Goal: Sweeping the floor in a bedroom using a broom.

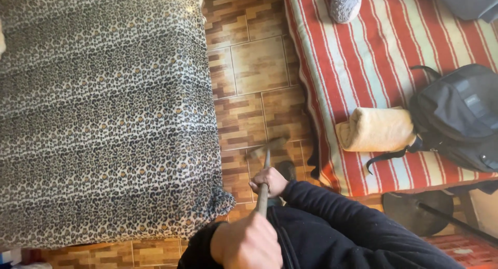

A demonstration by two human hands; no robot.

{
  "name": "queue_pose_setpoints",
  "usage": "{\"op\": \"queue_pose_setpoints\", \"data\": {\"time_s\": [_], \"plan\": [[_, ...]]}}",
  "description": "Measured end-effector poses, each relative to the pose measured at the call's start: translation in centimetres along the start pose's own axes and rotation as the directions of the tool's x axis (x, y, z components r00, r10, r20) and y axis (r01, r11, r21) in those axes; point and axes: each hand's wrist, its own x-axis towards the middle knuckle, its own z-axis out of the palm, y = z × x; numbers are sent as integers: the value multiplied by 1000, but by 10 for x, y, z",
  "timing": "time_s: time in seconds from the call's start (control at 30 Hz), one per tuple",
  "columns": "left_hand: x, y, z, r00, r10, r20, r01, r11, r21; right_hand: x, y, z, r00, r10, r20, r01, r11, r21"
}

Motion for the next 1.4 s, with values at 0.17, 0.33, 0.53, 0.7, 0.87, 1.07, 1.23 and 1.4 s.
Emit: {"op": "queue_pose_setpoints", "data": {"time_s": [0.17,0.33,0.53,0.7,0.87,1.07,1.23,1.4], "plan": [[83,57,-50,991,132,15,-133,979,157,20,43,-17,939,163,-305,-135,985,109],[81,-17,-28,949,-75,-305,186,917,352,11,136,-64,898,296,-326,-270,955,124],[75,22,-31,956,-122,-266,210,918,337,-32,110,-42,815,478,-327,-439,878,190],[77,99,-52,988,-59,-141,92,968,234,-70,45,15,867,197,-458,-337,909,-247],[73,132,-53,995,66,-72,-56,990,129,-78,-9,39,958,169,-232,-221,950,-221],[47,105,-14,991,116,70,-130,960,249,-39,8,33,858,-47,-511,-192,894,-405],[8,-1,27,990,5,-141,51,920,388,-27,87,0,882,198,-428,-346,889,-301],[-3,3,32,969,-112,-220,204,865,459,-36,92,21,461,859,-223,-508,462,727]]}}
